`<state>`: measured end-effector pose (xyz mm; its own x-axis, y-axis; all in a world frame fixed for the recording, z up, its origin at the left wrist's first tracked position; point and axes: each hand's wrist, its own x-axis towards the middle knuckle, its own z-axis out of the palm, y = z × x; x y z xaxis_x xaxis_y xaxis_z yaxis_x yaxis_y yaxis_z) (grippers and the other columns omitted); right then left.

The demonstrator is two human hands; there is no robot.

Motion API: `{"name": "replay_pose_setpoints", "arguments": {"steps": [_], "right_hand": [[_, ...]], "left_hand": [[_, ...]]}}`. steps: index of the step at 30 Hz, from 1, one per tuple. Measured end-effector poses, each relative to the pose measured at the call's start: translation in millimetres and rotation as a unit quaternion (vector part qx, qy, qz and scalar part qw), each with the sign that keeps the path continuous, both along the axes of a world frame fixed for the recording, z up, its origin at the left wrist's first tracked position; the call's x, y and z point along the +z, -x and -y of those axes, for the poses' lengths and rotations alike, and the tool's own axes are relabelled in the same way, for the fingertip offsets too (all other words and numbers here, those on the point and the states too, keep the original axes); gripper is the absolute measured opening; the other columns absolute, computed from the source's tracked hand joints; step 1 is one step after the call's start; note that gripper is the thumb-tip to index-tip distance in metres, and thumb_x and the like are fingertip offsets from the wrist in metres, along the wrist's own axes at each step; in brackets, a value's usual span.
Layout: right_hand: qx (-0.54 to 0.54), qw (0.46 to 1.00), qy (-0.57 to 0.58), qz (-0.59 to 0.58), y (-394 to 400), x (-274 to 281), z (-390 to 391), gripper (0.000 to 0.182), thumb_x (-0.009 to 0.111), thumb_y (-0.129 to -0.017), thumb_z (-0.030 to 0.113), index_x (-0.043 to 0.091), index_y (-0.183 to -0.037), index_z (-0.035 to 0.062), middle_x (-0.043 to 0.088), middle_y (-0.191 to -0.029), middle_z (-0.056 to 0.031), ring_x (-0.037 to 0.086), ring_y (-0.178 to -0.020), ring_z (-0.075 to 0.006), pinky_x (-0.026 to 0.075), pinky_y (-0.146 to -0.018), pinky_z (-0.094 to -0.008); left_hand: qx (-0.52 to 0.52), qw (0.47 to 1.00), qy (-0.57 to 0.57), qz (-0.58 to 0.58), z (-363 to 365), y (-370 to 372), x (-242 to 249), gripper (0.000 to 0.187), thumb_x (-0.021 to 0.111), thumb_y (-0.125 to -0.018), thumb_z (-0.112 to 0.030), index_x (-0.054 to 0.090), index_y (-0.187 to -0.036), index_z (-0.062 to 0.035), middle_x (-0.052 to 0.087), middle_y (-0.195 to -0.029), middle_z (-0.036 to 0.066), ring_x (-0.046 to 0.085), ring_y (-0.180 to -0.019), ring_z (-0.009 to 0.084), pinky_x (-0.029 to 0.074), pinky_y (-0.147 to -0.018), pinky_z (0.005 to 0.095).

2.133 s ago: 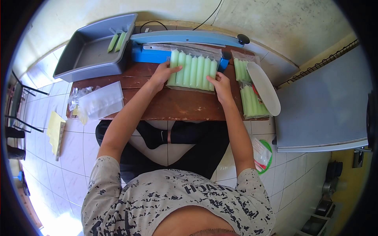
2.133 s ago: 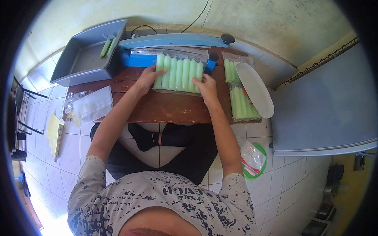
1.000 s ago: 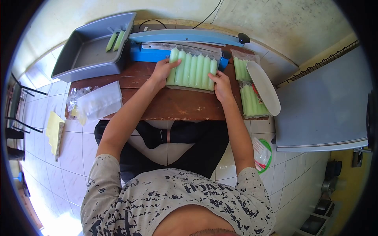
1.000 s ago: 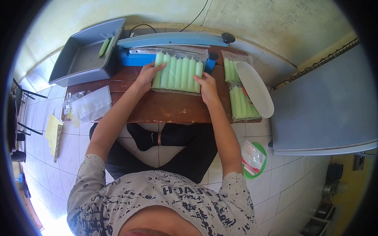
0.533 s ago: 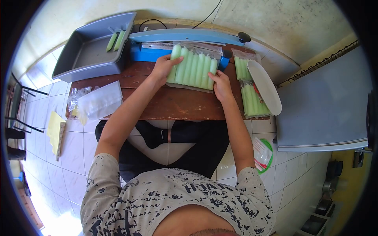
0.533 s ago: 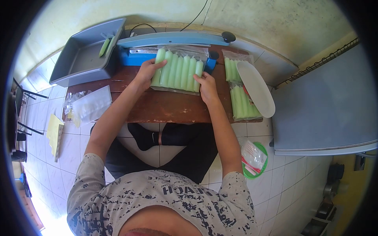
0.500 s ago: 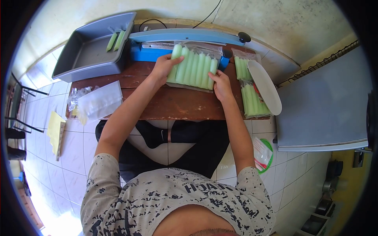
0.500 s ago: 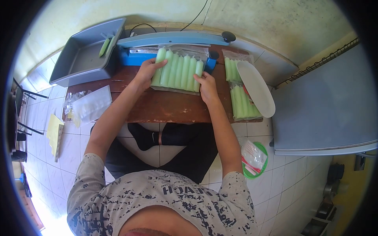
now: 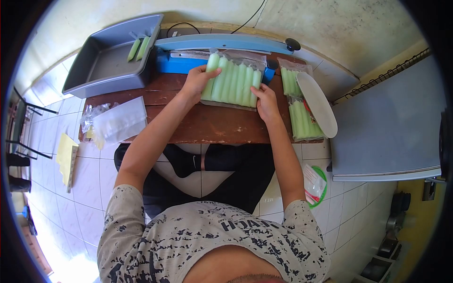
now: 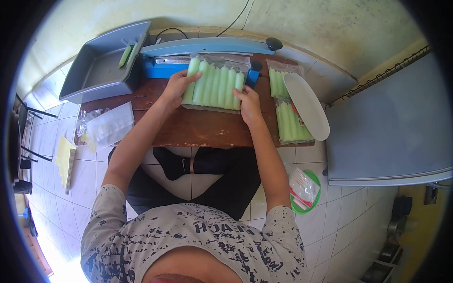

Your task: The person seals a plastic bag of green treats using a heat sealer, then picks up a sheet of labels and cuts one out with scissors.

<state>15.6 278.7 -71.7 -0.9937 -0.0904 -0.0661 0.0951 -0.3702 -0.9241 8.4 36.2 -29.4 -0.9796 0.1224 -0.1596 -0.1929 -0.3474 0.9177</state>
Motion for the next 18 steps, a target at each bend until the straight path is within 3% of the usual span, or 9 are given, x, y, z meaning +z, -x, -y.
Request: {"name": "replay_pose_setpoints", "arguments": {"steps": [18], "right_hand": [[-0.003,1.000,0.013,-0.003,-2.3,5.0,0.8,0.026,0.063,-0.088,0.004,0.055,-0.109,-0.0084,0.062,-0.103,-0.0132,0.062,-0.094,-0.0195,0.049,-0.086,-0.0311]], "left_hand": [[0.001,1.000,0.015,-0.019,-5.0,-7.7,9.8,0.034,0.068,-0.089,-0.016,0.061,-0.115,0.0050,0.067,-0.102,0.013,0.067,-0.085,0.0194,0.055,-0.076,0.0333]]}}
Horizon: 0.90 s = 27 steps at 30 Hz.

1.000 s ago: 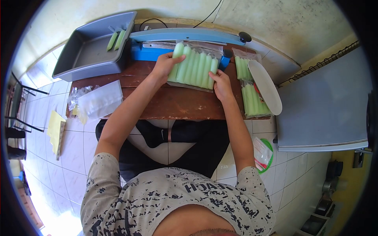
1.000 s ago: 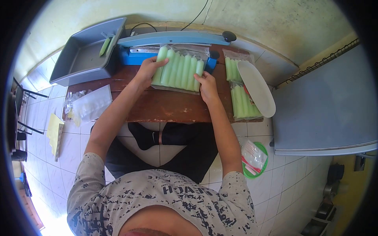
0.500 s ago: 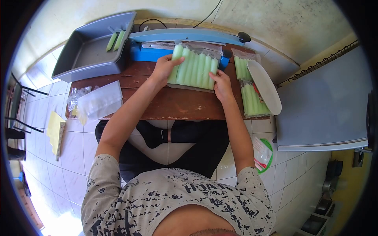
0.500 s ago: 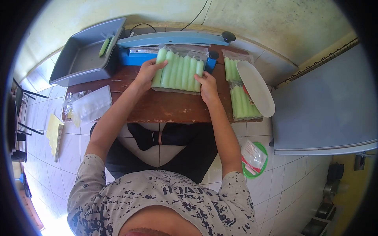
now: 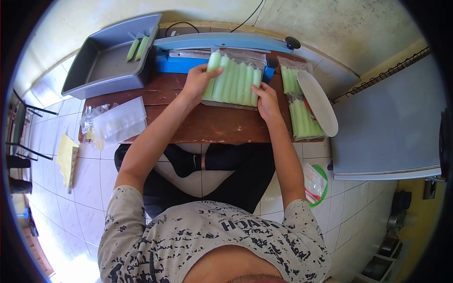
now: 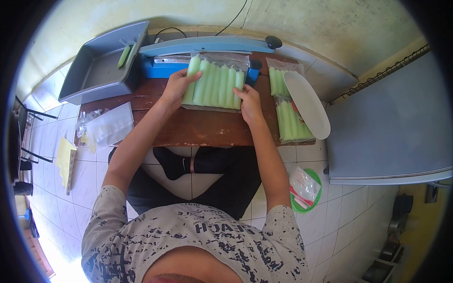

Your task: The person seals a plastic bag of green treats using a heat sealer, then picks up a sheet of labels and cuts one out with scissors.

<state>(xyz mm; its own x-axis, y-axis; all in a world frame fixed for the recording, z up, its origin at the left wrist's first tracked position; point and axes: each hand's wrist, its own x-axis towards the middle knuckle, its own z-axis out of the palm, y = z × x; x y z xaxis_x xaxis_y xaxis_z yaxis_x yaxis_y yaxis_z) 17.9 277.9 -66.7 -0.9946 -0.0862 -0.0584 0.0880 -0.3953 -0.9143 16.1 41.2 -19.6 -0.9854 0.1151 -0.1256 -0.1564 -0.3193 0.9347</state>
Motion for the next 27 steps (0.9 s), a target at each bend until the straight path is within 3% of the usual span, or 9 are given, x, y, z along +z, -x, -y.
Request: {"name": "replay_pose_setpoints", "arguments": {"steps": [15,20,22,27], "right_hand": [[0.008,1.000,0.013,0.001,-1.5,2.1,-1.3,0.027,0.062,-0.088,0.004,0.054,-0.110,-0.0091,0.062,-0.104,-0.0141,0.062,-0.095,-0.0202,0.050,-0.087,-0.0315],[0.007,1.000,0.014,-0.001,-0.9,-2.1,-3.1,0.027,0.062,-0.088,0.003,0.054,-0.110,-0.0089,0.062,-0.104,-0.0138,0.062,-0.096,-0.0201,0.049,-0.087,-0.0312],[0.024,1.000,-0.010,-0.004,-0.4,-5.1,-5.1,0.031,0.057,-0.091,0.004,0.051,-0.119,-0.0084,0.061,-0.113,-0.0150,0.062,-0.103,-0.0217,0.051,-0.092,-0.0339],[0.022,1.000,-0.016,-0.008,-3.6,-2.2,-2.1,0.030,0.059,-0.090,0.003,0.052,-0.117,-0.0078,0.062,-0.110,-0.0145,0.062,-0.101,-0.0212,0.050,-0.090,-0.0332]], "left_hand": [[0.006,1.000,0.004,-0.020,-7.4,-12.6,16.5,0.030,0.070,-0.087,-0.013,0.064,-0.108,0.0059,0.068,-0.096,0.012,0.067,-0.080,0.0166,0.055,-0.071,0.0310],[0.002,0.999,-0.003,-0.038,-6.3,-13.3,13.9,0.029,0.070,-0.086,-0.012,0.064,-0.108,0.0057,0.069,-0.095,0.012,0.066,-0.080,0.0158,0.054,-0.072,0.0305],[0.005,0.999,-0.002,-0.034,-6.0,-12.7,10.5,0.029,0.070,-0.086,-0.012,0.064,-0.109,0.0054,0.069,-0.096,0.012,0.066,-0.080,0.0156,0.054,-0.072,0.0302],[0.009,1.000,0.003,-0.025,-0.8,-11.2,-2.2,0.031,0.071,-0.086,-0.012,0.064,-0.110,0.0050,0.069,-0.097,0.011,0.065,-0.081,0.0149,0.053,-0.074,0.0291]]}}
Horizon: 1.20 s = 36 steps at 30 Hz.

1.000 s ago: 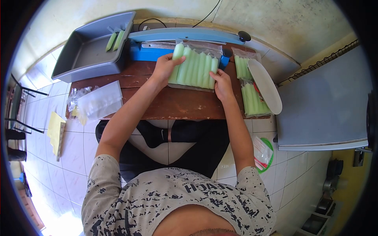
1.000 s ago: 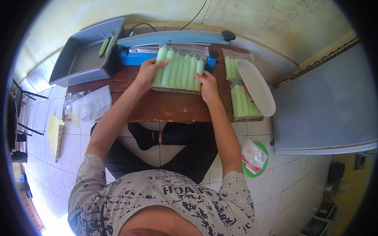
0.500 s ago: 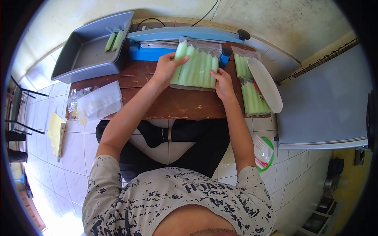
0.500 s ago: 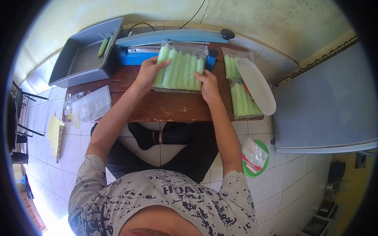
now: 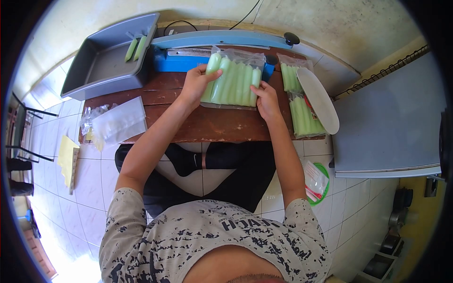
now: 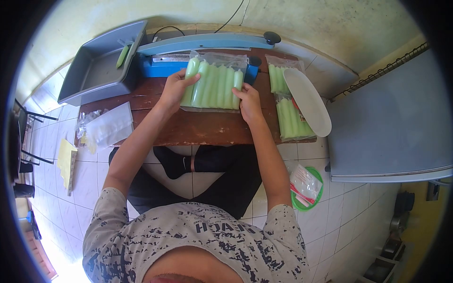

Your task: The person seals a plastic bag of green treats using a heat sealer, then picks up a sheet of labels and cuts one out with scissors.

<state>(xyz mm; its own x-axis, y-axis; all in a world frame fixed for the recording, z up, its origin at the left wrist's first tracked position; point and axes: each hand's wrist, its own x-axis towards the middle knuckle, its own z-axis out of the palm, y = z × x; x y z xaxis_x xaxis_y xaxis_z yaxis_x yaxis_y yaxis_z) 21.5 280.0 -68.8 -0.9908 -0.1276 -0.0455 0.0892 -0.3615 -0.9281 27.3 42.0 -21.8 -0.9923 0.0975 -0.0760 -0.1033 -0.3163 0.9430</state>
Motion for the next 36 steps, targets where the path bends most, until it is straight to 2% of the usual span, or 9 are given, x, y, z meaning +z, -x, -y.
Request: {"name": "replay_pose_setpoints", "arguments": {"steps": [6,15,17,21,23,26,29,32,36], "right_hand": [[-0.014,0.999,-0.030,-0.013,-4.9,8.7,7.1,0.029,0.061,-0.088,0.001,0.053,-0.115,-0.0058,0.063,-0.108,-0.0128,0.061,-0.099,-0.0191,0.048,-0.089,-0.0313],[0.006,0.997,-0.045,-0.059,-2.6,4.9,18.2,0.021,0.063,-0.089,0.005,0.058,-0.107,-0.0039,0.064,-0.102,-0.0100,0.060,-0.093,-0.0141,0.047,-0.082,-0.0279],[0.010,0.997,-0.045,-0.060,-1.7,3.3,18.9,0.020,0.063,-0.089,0.005,0.057,-0.107,-0.0038,0.064,-0.101,-0.0097,0.059,-0.092,-0.0136,0.047,-0.082,-0.0276],[0.011,0.995,-0.060,-0.078,-0.9,-0.3,19.1,0.023,0.059,-0.091,0.005,0.054,-0.112,-0.0029,0.062,-0.107,-0.0099,0.060,-0.098,-0.0156,0.049,-0.085,-0.0292],[0.008,0.995,-0.054,-0.089,-2.0,-0.9,21.0,0.023,0.059,-0.091,0.005,0.053,-0.112,-0.0029,0.062,-0.107,-0.0097,0.061,-0.097,-0.0154,0.050,-0.084,-0.0290],[-0.009,0.996,-0.034,-0.083,-3.6,2.2,21.5,0.018,0.061,-0.089,0.005,0.056,-0.105,-0.0027,0.063,-0.102,-0.0093,0.058,-0.091,-0.0134,0.046,-0.082,-0.0271],[-0.006,0.996,-0.028,-0.085,-2.1,1.4,19.5,0.018,0.061,-0.087,0.003,0.056,-0.104,-0.0024,0.063,-0.102,-0.0095,0.059,-0.091,-0.0135,0.046,-0.082,-0.0271],[0.008,0.995,-0.042,-0.093,1.5,-0.2,16.6,0.023,0.058,-0.087,0.000,0.052,-0.110,-0.0018,0.061,-0.106,-0.0105,0.061,-0.095,-0.0162,0.050,-0.083,-0.0287],[0.002,0.996,0.001,-0.091,1.2,7.5,17.8,0.027,0.057,-0.085,-0.003,0.051,-0.111,-0.0018,0.061,-0.106,-0.0117,0.061,-0.094,-0.0172,0.050,-0.083,-0.0298]], "left_hand": [[0.001,1.000,0.006,-0.019,13.2,-5.4,-8.7,0.029,0.071,-0.086,-0.012,0.064,-0.111,0.0022,0.069,-0.099,0.009,0.065,-0.085,0.0141,0.052,-0.077,0.0282],[0.014,0.998,-0.057,-0.029,27.8,-1.3,-24.2,0.025,0.067,-0.089,-0.012,0.062,-0.109,0.0013,0.068,-0.098,0.008,0.064,-0.087,0.0145,0.051,-0.079,0.0287],[0.025,0.995,-0.095,-0.034,29.2,4.8,-24.0,0.025,0.066,-0.090,-0.015,0.060,-0.107,0.0011,0.067,-0.095,0.008,0.063,-0.085,0.0142,0.050,-0.078,0.0283],[0.038,0.995,-0.084,-0.027,25.6,18.4,-21.0,0.029,0.067,-0.090,-0.021,0.059,-0.107,0.0012,0.066,-0.092,0.007,0.062,-0.082,0.0136,0.050,-0.076,0.0279],[0.053,0.995,-0.076,0.025,22.7,22.1,-14.1,0.033,0.067,-0.090,-0.027,0.060,-0.105,0.0011,0.065,-0.091,0.007,0.061,-0.081,0.0129,0.049,-0.074,0.0276],[0.047,0.996,-0.077,0.012,21.3,28.7,-13.1,0.031,0.067,-0.089,-0.028,0.063,-0.101,0.0002,0.065,-0.090,0.005,0.060,-0.081,0.0125,0.048,-0.072,0.0266],[0.070,0.994,-0.080,-0.004,21.4,36.0,-13.9,0.024,0.067,-0.089,-0.023,0.067,-0.099,-0.0005,0.064,-0.090,0.003,0.058,-0.080,0.0113,0.046,-0.072,0.0255],[0.098,0.993,-0.063,-0.026,21.3,40.3,-15.5,0.018,0.066,-0.089,-0.016,0.069,-0.099,-0.0009,0.064,-0.090,0.001,0.056,-0.078,0.0099,0.044,-0.072,0.0239],[0.123,0.990,-0.035,-0.055,18.4,38.4,-16.3,0.017,0.065,-0.090,-0.015,0.068,-0.100,-0.0017,0.065,-0.088,0.003,0.059,-0.078,0.0112,0.047,-0.070,0.0258]]}}
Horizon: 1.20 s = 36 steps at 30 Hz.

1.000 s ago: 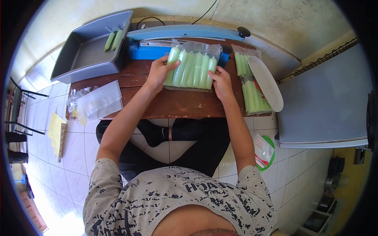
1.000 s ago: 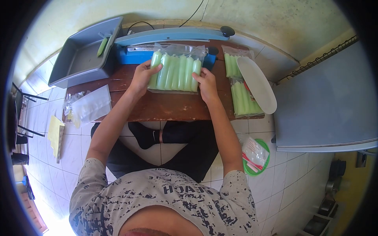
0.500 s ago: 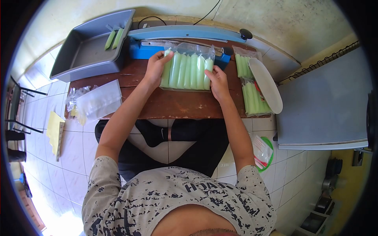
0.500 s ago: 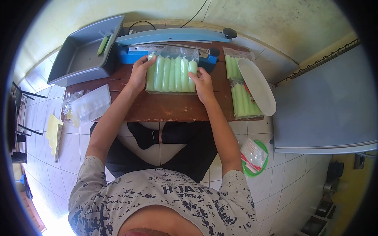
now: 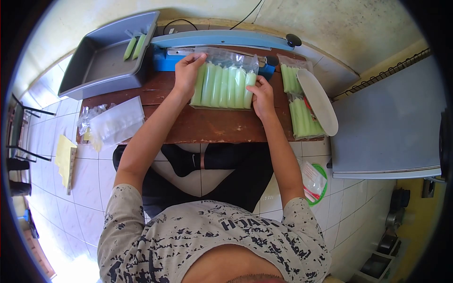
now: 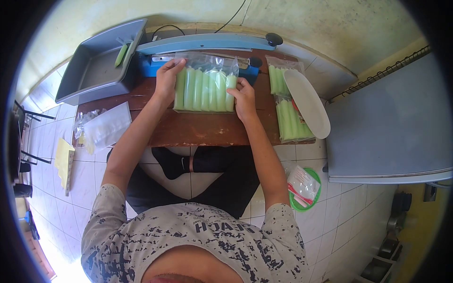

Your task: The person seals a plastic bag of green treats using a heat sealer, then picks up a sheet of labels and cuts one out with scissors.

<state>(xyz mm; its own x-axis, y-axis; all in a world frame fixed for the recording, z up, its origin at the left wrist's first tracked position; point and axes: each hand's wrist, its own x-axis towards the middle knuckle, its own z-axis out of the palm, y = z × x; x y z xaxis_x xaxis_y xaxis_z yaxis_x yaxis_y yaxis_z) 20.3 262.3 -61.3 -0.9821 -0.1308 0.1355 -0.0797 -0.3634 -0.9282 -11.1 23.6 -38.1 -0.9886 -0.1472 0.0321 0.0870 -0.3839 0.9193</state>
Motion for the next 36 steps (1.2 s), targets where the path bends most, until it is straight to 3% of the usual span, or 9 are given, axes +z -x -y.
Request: {"name": "replay_pose_setpoints", "arguments": {"steps": [2,5,8,16,30,32,36], "right_hand": [[0.001,1.000,0.014,-0.001,1.3,3.2,-1.1,0.028,0.057,-0.084,-0.003,0.051,-0.112,-0.0019,0.061,-0.106,-0.0121,0.061,-0.094,-0.0175,0.050,-0.084,-0.0303],[-0.028,0.999,0.020,-0.011,1.6,12.6,-2.4,0.030,0.059,-0.086,-0.001,0.050,-0.115,-0.0019,0.062,-0.106,-0.0116,0.061,-0.094,-0.0171,0.049,-0.085,-0.0315],[-0.058,0.998,0.017,0.003,-1.3,24.8,-1.7,0.029,0.064,-0.088,0.006,0.053,-0.114,-0.0024,0.064,-0.101,-0.0107,0.061,-0.090,-0.0136,0.048,-0.079,-0.0255],[-0.126,0.981,-0.096,-0.109,-0.2,40.2,-3.0,0.015,0.064,-0.090,0.007,0.062,-0.100,-0.0040,0.066,-0.090,-0.0064,0.062,-0.084,-0.0112,0.048,-0.076,-0.0234],[-0.122,0.983,-0.029,-0.134,-15.1,36.6,-9.1,0.010,0.059,-0.093,0.006,0.061,-0.097,-0.0026,0.068,-0.087,-0.0088,0.063,-0.080,-0.0132,0.048,-0.077,-0.0258],[-0.115,0.984,-0.030,-0.135,-16.8,37.2,-11.0,0.011,0.058,-0.093,0.006,0.061,-0.097,-0.0029,0.068,-0.088,-0.0093,0.063,-0.080,-0.0135,0.048,-0.077,-0.0260],[-0.104,0.984,-0.030,-0.141,-20.8,38.3,-12.8,0.013,0.057,-0.094,0.007,0.061,-0.099,-0.0041,0.068,-0.088,-0.0100,0.064,-0.082,-0.0150,0.049,-0.078,-0.0270]], "left_hand": [[0.010,1.000,-0.010,-0.015,-2.5,-4.7,1.2,0.015,0.066,-0.089,-0.012,0.070,-0.097,-0.0001,0.065,-0.085,0.001,0.055,-0.077,0.0084,0.042,-0.072,0.0223],[0.013,0.999,0.005,-0.042,-4.5,-17.0,7.3,0.016,0.066,-0.090,-0.014,0.069,-0.097,0.0003,0.065,-0.084,0.001,0.055,-0.077,0.0078,0.042,-0.073,0.0223],[0.021,0.996,0.032,-0.086,-4.8,-26.2,6.7,0.017,0.064,-0.092,-0.015,0.068,-0.100,-0.0011,0.066,-0.085,0.003,0.059,-0.076,0.0092,0.047,-0.071,0.0235],[0.010,0.991,0.057,-0.118,1.2,-48.6,13.4,0.014,0.063,-0.093,-0.013,0.068,-0.096,0.0003,0.066,-0.083,0.001,0.057,-0.076,0.0065,0.045,-0.071,0.0215],[0.022,0.991,0.040,-0.127,9.1,-63.3,18.7,0.015,0.062,-0.094,-0.012,0.067,-0.095,0.0018,0.066,-0.082,0.003,0.058,-0.075,0.0079,0.047,-0.069,0.0225],[0.014,0.991,0.051,-0.127,10.4,-65.6,19.4,0.015,0.061,-0.094,-0.012,0.065,-0.096,0.0021,0.066,-0.086,0.006,0.060,-0.081,0.0120,0.047,-0.077,0.0264],[0.015,0.991,0.060,-0.122,10.9,-69.2,20.2,0.015,0.061,-0.094,-0.012,0.065,-0.095,0.0024,0.066,-0.086,0.007,0.059,-0.082,0.0122,0.047,-0.077,0.0268]]}}
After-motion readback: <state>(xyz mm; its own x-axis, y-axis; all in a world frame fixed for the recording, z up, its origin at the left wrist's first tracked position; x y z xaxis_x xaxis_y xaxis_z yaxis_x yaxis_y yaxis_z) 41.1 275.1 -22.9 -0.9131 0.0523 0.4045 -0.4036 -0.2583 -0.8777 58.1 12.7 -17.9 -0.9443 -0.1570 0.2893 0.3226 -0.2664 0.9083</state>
